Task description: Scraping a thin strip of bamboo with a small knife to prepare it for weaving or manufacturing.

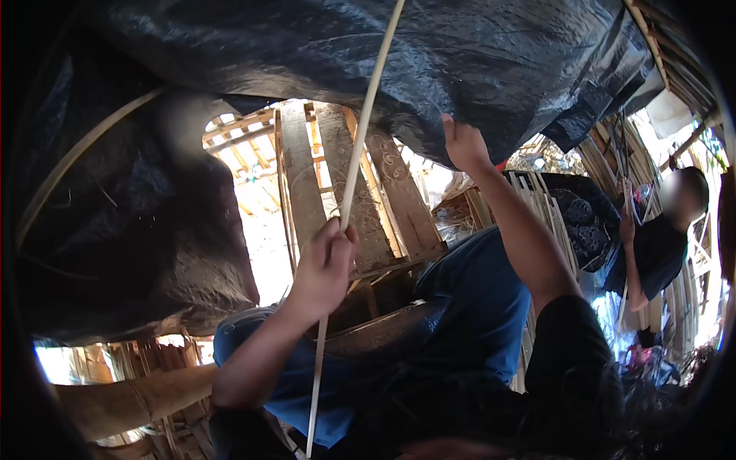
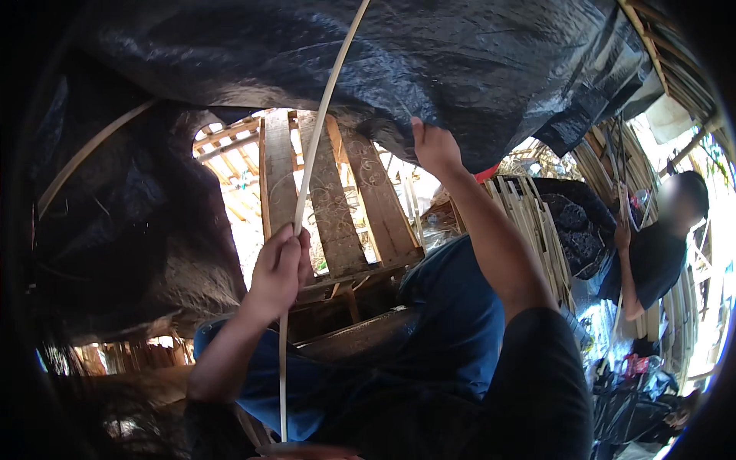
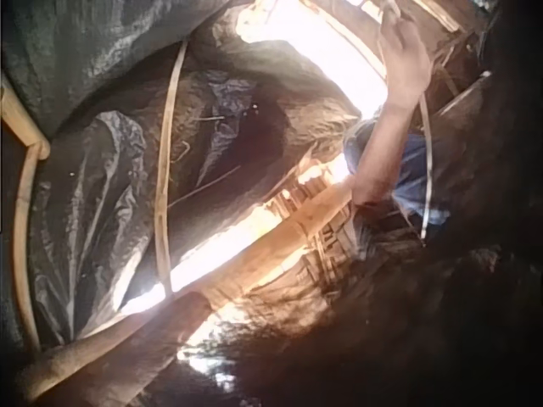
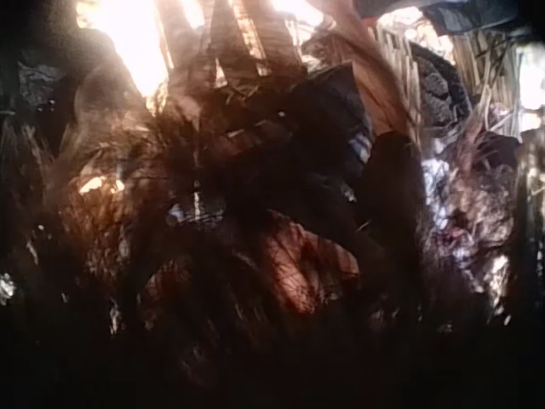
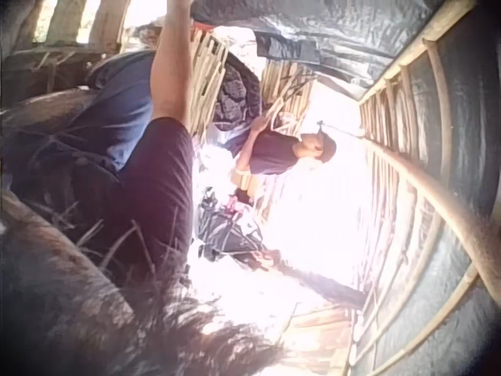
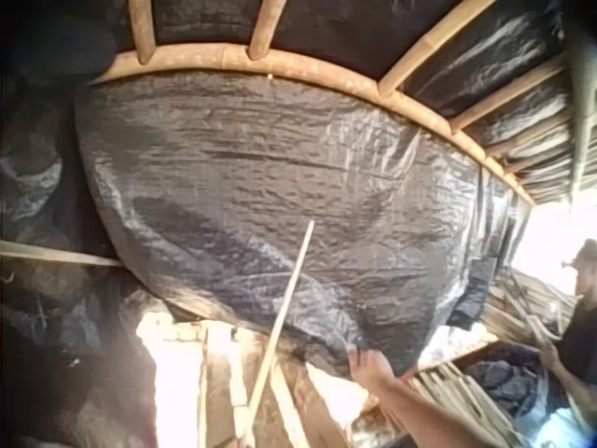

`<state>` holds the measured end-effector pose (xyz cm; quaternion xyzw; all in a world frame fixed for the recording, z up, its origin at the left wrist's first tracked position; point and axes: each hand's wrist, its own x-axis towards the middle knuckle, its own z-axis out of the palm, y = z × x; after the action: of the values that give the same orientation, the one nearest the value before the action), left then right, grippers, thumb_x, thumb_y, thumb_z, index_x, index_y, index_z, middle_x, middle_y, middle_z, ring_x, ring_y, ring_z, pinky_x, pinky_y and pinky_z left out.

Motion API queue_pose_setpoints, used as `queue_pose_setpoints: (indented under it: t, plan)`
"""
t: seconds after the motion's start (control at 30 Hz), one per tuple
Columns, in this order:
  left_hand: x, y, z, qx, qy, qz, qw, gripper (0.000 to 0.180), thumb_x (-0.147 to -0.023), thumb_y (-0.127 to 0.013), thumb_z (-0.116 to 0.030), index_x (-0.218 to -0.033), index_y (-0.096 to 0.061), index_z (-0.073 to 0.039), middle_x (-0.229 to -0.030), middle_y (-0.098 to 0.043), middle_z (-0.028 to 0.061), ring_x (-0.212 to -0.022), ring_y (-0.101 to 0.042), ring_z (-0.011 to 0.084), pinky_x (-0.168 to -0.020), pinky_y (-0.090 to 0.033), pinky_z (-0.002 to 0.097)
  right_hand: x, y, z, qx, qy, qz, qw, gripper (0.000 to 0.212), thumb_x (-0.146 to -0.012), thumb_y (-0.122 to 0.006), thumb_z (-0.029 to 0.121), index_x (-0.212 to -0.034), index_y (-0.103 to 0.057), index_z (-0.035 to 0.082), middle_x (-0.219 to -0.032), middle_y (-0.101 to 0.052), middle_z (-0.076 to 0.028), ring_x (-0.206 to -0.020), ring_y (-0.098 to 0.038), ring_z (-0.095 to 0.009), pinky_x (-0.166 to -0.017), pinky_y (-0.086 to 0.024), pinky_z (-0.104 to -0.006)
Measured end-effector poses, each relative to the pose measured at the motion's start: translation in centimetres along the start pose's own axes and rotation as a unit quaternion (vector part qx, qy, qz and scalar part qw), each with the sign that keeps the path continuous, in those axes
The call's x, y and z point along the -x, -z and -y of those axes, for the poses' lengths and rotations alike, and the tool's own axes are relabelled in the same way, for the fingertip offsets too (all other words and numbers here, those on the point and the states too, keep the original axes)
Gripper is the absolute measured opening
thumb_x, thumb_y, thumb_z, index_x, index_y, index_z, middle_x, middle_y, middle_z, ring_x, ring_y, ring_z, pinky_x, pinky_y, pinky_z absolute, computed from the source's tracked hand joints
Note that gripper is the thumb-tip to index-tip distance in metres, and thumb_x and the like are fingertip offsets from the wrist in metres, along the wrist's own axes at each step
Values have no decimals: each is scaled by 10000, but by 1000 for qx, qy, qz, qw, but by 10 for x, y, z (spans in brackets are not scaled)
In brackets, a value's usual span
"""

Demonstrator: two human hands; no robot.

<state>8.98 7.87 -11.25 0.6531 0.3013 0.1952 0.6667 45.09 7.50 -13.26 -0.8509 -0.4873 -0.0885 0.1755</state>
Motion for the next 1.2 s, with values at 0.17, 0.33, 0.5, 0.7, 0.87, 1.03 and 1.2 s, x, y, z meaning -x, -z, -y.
queue_pose_setpoints:
  t: [0.17, 0.33, 0.5, 0.7, 0.87, 1.03, 1.2]
  plan:
    - [-15, 17, 21, 18, -7, -40, 999, 216, -950, -374, -148, -894, -516, 4, -628, -463, 20, -556, -435, 94, -522, -359, 280, 57, 17, 75, -182, 171, -76, 965, 521, -1021, -274, 389, -810, -569, 16, -687, -583, -254, -709, -592, -453, -643, -456, -535]
    - [-15, 17, 24, 38, -24, -50, 998, 204, -950, -398, -133, -891, -532, 7, -650, -497, 60, -582, -479, 145, -560, -394, 311, 108, 15, 131, -178, 307, 107, 929, 268, -980, -484, 283, -895, -583, 49, -629, -561, -168, -580, -591, -375, -538, -472, -433]
    - [-16, 24, 37, -19, -76, -68, 995, 187, -945, -419, -125, -905, -537, 15, -649, -506, 113, -572, -496, 199, -561, -394, 342, 111, 14, 147, -147, 359, 43, 921, 208, -927, -591, 249, -844, -572, 59, -557, -549, -111, -477, -569, -328, -462, -456, -428]
    - [-11, 21, 34, -42, -54, -67, 995, 190, -943, -422, -119, -895, -535, 25, -614, -484, 125, -547, -488, 209, -546, -384, 357, 63, 13, 128, -82, 227, 26, 970, 369, -981, -483, 348, -808, -574, 35, -562, -555, -154, -491, -577, -367, -464, -468, -449]
    - [-10, 19, 33, -48, -33, -78, 995, 193, -943, -428, -122, -891, -533, 32, -599, -474, 130, -541, -489, 201, -544, -382, 353, 95, 3, 134, -130, 275, 92, 948, 401, -983, -480, 355, -762, -579, 36, -566, -555, -167, -513, -578, -379, -495, -471, -453]
    - [-5, 14, 30, -74, -45, -63, 994, 195, -945, -436, -123, -868, -521, 35, -611, -487, 141, -542, -496, 218, -551, -386, 363, 75, 25, 128, -122, 167, 130, 970, 448, -994, -439, 387, -778, -583, 22, -669, -600, -211, -627, -614, -394, -578, -496, -468]
    - [-8, 14, 44, -89, -62, -75, 991, 189, -945, -454, -120, -858, -508, 39, -615, -501, 156, -538, -508, 229, -548, -390, 368, 104, 14, 135, -99, 323, 134, 932, 524, -1012, -347, 420, -784, -587, 14, -679, -602, -215, -648, -621, -395, -616, -505, -469]
